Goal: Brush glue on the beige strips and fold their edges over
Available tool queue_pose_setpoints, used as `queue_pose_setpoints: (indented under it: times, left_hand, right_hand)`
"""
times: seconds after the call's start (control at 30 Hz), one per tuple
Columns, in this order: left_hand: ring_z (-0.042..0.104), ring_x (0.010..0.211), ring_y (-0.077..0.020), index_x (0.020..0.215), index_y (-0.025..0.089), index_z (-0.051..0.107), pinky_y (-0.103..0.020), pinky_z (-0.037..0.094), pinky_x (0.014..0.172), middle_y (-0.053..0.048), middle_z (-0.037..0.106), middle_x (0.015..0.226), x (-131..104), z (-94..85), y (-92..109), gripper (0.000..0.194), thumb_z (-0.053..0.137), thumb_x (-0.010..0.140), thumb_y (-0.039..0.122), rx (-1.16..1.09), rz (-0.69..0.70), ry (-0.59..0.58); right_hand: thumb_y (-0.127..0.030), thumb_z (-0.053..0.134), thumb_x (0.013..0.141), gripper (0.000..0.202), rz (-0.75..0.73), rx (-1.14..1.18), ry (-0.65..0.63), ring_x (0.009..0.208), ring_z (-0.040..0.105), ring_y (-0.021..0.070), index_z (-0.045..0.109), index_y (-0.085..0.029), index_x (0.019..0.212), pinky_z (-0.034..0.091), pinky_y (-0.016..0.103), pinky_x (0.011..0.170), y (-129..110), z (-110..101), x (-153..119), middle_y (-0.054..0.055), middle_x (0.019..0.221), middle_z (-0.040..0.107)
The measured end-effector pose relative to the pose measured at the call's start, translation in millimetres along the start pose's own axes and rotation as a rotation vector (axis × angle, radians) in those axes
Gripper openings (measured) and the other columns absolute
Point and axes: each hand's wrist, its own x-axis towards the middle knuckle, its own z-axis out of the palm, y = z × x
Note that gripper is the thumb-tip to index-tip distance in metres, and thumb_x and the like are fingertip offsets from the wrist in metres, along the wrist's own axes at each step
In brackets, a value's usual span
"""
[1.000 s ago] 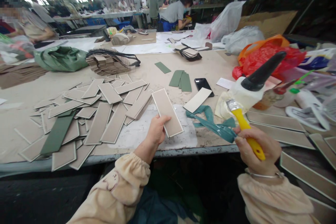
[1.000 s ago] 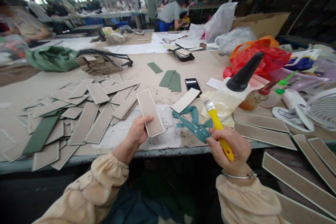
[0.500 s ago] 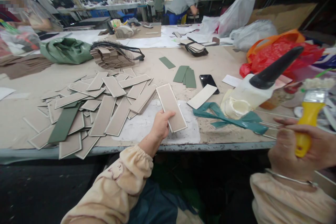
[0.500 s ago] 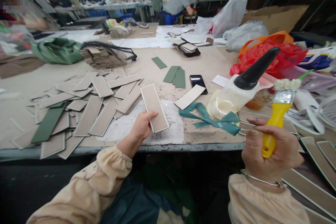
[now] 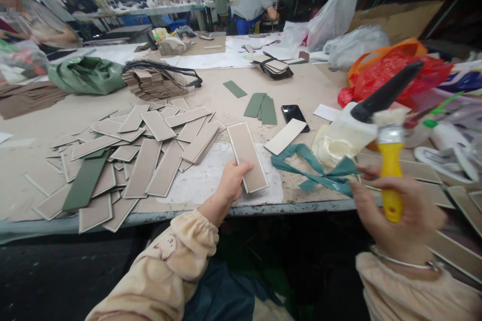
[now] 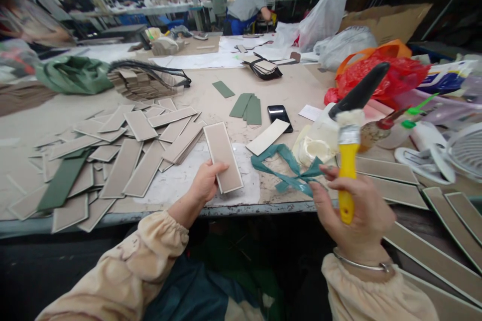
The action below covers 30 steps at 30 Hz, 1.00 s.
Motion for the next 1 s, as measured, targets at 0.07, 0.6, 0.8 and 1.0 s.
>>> queue_pose_setpoints:
  times: [0.07,0.6,0.8,1.0]
  left_hand:
    - [0.062,0.071,-0.0197,0.088,0.013,0.067,-0.033,0.05,0.069,-0.005,0.07,0.081,-1,0.8,-3,0.036,0.074,0.054,0.024,0.022,-0.02,-0.021]
    - [0.061,0.066,-0.0171,0.089,0.014,0.068,-0.029,0.05,0.063,-0.003,0.07,0.079,-5,1.6,0,0.036,0.074,0.056,0.024,0.034,-0.038,-0.048]
    - [0.062,0.067,-0.0184,0.087,0.013,0.068,-0.031,0.05,0.066,-0.005,0.071,0.079,-6,2.8,-2,0.036,0.076,0.053,0.023,0.027,-0.07,-0.043]
    - [0.065,0.071,-0.0212,0.089,0.011,0.069,-0.033,0.051,0.069,-0.008,0.072,0.081,-11,8.3,-12,0.039,0.077,0.053,0.024,0.046,-0.12,-0.104]
  right_hand:
    - [-0.032,0.077,0.072,0.026,-0.168,0.048,-0.188,0.092,0.068,0.0251,0.056,-0.025,0.087,0.053,0.039,0.082,-2,14,-5,0.007,0.1,0.071]
    - [-0.019,0.053,0.087,0.006,-0.297,-0.121,-0.597,0.071,0.062,0.0202,0.056,-0.021,0.083,0.047,0.032,0.071,-15,99,-26,0.004,0.075,0.066]
    - [-0.021,0.051,0.086,0.008,-0.185,0.006,-0.518,0.067,0.061,0.017,0.057,-0.022,0.08,0.043,0.027,0.063,-15,97,-24,0.002,0.072,0.064]
    - [-0.035,0.064,0.083,0.016,0.176,0.228,-0.287,0.072,0.065,0.017,0.054,-0.023,0.082,0.049,0.027,0.066,-29,92,-19,0.001,0.083,0.067]
